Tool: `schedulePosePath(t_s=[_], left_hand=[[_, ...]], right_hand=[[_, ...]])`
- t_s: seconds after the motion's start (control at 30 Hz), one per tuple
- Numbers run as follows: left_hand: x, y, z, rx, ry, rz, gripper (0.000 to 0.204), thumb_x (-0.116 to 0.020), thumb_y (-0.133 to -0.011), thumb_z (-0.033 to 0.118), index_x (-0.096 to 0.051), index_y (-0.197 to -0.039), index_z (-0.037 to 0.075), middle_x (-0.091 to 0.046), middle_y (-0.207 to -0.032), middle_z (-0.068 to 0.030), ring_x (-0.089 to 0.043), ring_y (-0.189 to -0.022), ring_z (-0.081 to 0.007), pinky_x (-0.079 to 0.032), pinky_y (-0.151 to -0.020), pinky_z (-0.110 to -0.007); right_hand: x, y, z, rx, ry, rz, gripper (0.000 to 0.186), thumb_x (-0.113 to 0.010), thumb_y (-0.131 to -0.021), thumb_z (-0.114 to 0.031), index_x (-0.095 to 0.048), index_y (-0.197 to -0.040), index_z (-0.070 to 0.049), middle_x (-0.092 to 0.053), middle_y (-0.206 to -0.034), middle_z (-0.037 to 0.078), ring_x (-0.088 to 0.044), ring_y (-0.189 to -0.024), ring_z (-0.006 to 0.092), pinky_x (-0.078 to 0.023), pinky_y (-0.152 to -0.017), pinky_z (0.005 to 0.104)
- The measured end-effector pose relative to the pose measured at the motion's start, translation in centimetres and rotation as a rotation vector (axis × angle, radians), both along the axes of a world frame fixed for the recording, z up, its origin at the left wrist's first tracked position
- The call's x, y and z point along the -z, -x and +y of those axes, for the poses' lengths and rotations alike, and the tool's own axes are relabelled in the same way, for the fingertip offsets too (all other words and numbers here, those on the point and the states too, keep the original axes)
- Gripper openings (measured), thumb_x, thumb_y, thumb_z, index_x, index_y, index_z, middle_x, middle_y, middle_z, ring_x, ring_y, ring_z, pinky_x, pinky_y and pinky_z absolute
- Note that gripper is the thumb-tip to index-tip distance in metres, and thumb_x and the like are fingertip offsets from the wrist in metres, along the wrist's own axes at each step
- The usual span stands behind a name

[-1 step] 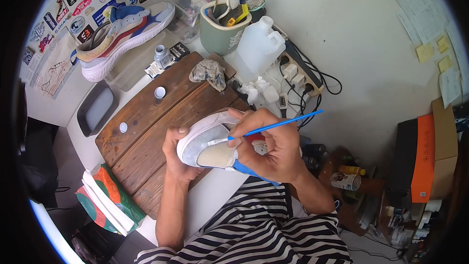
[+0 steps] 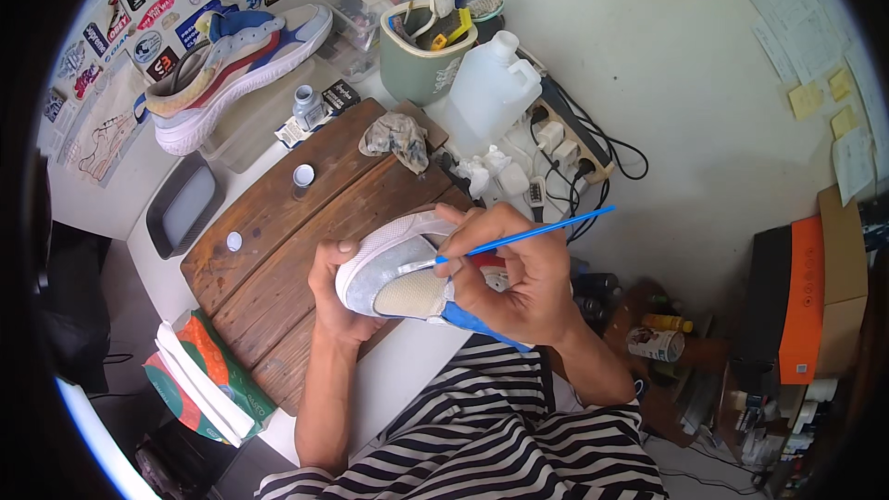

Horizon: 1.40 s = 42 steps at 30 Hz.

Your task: The recorder uses a brush to apply white paint to the midsole of a shoe at a repair bench.

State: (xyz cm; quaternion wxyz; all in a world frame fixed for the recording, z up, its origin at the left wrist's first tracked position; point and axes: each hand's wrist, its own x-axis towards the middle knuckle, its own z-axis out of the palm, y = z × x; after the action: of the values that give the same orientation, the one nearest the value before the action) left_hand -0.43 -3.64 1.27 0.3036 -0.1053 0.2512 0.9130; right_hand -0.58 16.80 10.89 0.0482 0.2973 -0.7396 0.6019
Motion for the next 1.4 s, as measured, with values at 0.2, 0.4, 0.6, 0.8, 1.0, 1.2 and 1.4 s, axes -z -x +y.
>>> schedulePosePath(t_s=[0.2, 0.4, 0.6, 0.8, 1.0, 1.2, 1.4], left_hand=[[-1.0, 0.1, 0.4, -0.029, 0.048, -0.028, 0.079, -0.050, -0.082, 0.053, -0.059, -0.129, -0.010, -0.069, -0.117, -0.0255, -0.069, -0.099, -0.0349, -0.057, -0.083, -0.041], [-1.2, 0.2, 0.4, -0.008, 0.064, -0.006, 0.080, -0.049, -0.082, 0.054, -0.058, -0.130, -0.009, -0.068, -0.118, -0.0254, -0.069, -0.099, -0.0352, -0.057, -0.084, -0.041], [-0.1, 0.0, -0.1, 0.006, -0.064, 0.005, 0.072, -0.052, -0.085, 0.046, -0.058, -0.131, -0.009, -0.068, -0.120, -0.0243, -0.069, -0.103, -0.0331, -0.055, -0.091, -0.041], [-0.1, 0.0, 0.1, -0.005, -0.037, -0.004, 0.071, -0.052, -0.085, 0.046, -0.058, -0.130, -0.009, -0.068, -0.119, -0.0242, -0.069, -0.102, -0.0333, -0.055, -0.090, -0.041], [-0.2, 0.0, 0.1, -0.009, 0.080, -0.017, 0.081, -0.049, -0.081, 0.054, -0.058, -0.130, -0.009, -0.067, -0.121, -0.0269, -0.067, -0.102, -0.0374, -0.055, -0.088, -0.045], [-0.5, 0.0, 0.4, -0.018, 0.064, -0.019, 0.082, -0.049, -0.081, 0.055, -0.057, -0.132, -0.009, -0.066, -0.122, -0.0273, -0.067, -0.103, -0.0374, -0.056, -0.087, -0.045], [-1.4, 0.2, 0.8, -0.037, 0.057, -0.016, 0.081, -0.049, -0.081, 0.055, -0.058, -0.131, -0.009, -0.067, -0.120, -0.0268, -0.069, -0.099, -0.0364, -0.057, -0.084, -0.044]], right_hand=[[0.0, 0.0, -0.9, 0.017, 0.065, 0.003, 0.013, -0.063, -0.091, 0.007, -0.058, -0.102, 0.002, -0.068, -0.087, 0.012, -0.070, -0.085, 0.0183, -0.042, -0.110, 0.0585], [-0.3, 0.3, 0.0, 0.004, -0.043, 0.045, 0.011, -0.061, -0.094, 0.005, -0.055, -0.103, 0.002, -0.069, -0.084, 0.015, -0.069, -0.086, 0.0212, -0.039, -0.110, 0.0623], [-0.7, 0.2, -0.5, -0.015, -0.054, 0.038, 0.012, -0.060, -0.093, 0.006, -0.056, -0.104, 0.003, -0.069, -0.083, 0.014, -0.069, -0.086, 0.0199, -0.039, -0.112, 0.0613], [-0.7, 0.0, -0.5, 0.037, -0.036, 0.046, 0.012, -0.058, -0.091, 0.009, -0.057, -0.102, 0.004, -0.069, -0.084, 0.013, -0.069, -0.085, 0.0196, -0.037, -0.112, 0.0614], [-1.1, 0.4, -0.5, 0.032, -0.106, 0.074, 0.014, -0.058, -0.090, 0.010, -0.057, -0.102, 0.004, -0.069, -0.083, 0.012, -0.069, -0.081, 0.0187, -0.038, -0.112, 0.0610], [-1.6, 0.1, -1.2, 0.038, -0.087, 0.062, 0.014, -0.059, -0.090, 0.010, -0.058, -0.102, 0.003, -0.069, -0.080, 0.011, -0.070, -0.082, 0.0188, -0.040, -0.111, 0.0595], [-1.2, 0.3, -0.3, 0.056, -0.131, 0.076, 0.013, -0.062, -0.090, 0.009, -0.058, -0.101, 0.003, -0.071, -0.083, 0.013, -0.071, -0.083, 0.0195, -0.042, -0.110, 0.0589]])
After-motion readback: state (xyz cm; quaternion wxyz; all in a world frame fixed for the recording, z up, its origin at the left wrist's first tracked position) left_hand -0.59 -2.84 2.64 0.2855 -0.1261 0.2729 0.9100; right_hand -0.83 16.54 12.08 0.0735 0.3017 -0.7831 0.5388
